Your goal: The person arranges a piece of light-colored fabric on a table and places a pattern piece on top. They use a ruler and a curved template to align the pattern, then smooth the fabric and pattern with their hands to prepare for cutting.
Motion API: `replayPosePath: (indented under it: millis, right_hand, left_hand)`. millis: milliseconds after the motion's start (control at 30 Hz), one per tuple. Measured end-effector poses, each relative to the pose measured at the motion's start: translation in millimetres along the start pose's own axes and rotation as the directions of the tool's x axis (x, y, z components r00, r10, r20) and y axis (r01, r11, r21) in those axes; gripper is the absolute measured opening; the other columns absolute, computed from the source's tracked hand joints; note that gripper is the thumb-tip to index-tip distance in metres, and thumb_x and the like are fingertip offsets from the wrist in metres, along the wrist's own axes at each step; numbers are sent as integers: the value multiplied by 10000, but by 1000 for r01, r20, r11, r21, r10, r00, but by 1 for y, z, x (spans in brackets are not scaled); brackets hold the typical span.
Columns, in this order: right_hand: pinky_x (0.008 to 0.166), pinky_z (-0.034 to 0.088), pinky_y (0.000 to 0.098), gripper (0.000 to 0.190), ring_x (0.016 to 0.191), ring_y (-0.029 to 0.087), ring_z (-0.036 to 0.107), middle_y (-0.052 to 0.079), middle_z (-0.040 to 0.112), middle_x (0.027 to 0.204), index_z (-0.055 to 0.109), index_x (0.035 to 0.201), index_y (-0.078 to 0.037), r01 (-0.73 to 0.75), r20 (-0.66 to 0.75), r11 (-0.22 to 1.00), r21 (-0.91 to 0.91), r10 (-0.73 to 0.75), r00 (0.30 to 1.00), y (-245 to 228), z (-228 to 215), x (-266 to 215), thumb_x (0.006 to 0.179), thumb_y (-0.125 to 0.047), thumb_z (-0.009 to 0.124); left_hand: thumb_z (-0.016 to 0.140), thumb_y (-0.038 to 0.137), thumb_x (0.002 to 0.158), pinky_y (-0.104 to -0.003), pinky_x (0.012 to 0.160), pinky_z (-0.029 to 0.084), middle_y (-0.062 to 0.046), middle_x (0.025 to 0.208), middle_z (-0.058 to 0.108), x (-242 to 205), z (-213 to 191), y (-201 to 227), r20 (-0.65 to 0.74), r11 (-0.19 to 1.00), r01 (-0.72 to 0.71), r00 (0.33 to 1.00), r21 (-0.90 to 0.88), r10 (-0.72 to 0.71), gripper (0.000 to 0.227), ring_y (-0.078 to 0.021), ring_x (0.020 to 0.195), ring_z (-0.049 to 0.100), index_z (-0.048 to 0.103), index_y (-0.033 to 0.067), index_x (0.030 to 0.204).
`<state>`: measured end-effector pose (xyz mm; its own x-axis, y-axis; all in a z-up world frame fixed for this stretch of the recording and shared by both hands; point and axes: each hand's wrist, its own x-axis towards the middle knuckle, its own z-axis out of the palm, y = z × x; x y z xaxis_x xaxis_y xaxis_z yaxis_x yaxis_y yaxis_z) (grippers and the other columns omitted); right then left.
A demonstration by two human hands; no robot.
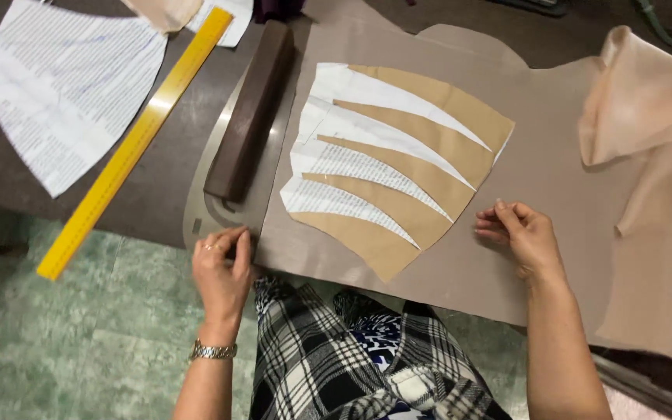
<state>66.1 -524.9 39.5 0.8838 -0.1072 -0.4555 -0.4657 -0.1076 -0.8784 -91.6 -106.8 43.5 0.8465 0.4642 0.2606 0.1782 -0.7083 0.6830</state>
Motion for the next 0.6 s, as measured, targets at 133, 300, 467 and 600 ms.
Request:
replayPosePath:
  millis: [133, 300, 467, 600]
  right_hand:
    - [707, 585, 429, 239, 790, 305, 699, 236, 666, 930, 600, 966, 24, 43, 52, 997, -65, -40, 998, -2, 6, 8, 1038, -201, 569]
    - [702, 592, 402, 236, 799, 292, 696, 229, 662, 936, 589, 974, 34, 96, 114, 994, -58, -89, 989, -3, 23, 11, 1043, -191, 571]
    - [720, 589, 430, 220, 814, 318, 690, 252, 657, 949, 583, 978, 52, 138, 157, 989, -59, -127, 979, -6, 35, 12, 1051, -156, 564]
    - [711, 578, 399, 214, 797, 296, 689, 226, 664, 931, 599, 980, 42, 157, 172, 980, -121, -135, 976, 3, 29, 24, 1055, -152, 552]
  left_hand:
    - [657, 89, 879, -424, 779, 472, -151, 901, 700, -2, 3, 17, 31, 1000, 26, 999, -4, -26, 111, -370, 855, 644, 742, 68, 947]
    - [640, 90, 885, -431, 791, 471, -160, 922, 690, -9, 3, 13, 16, 995, 104, 995, -14, -103, 146, -379, 876, 624, 738, 61, 990]
    - [647, 121, 883, -418, 806, 478, -132, 938, 691, -16, -1, -1, -11, 989, 150, 989, 0, -150, 145, -351, 882, 618, 746, 95, 987]
    - [649, 117, 877, -410, 824, 477, -132, 955, 685, -17, 1, 4, -1, 983, 186, 983, 5, -186, 146, -344, 904, 616, 743, 93, 986]
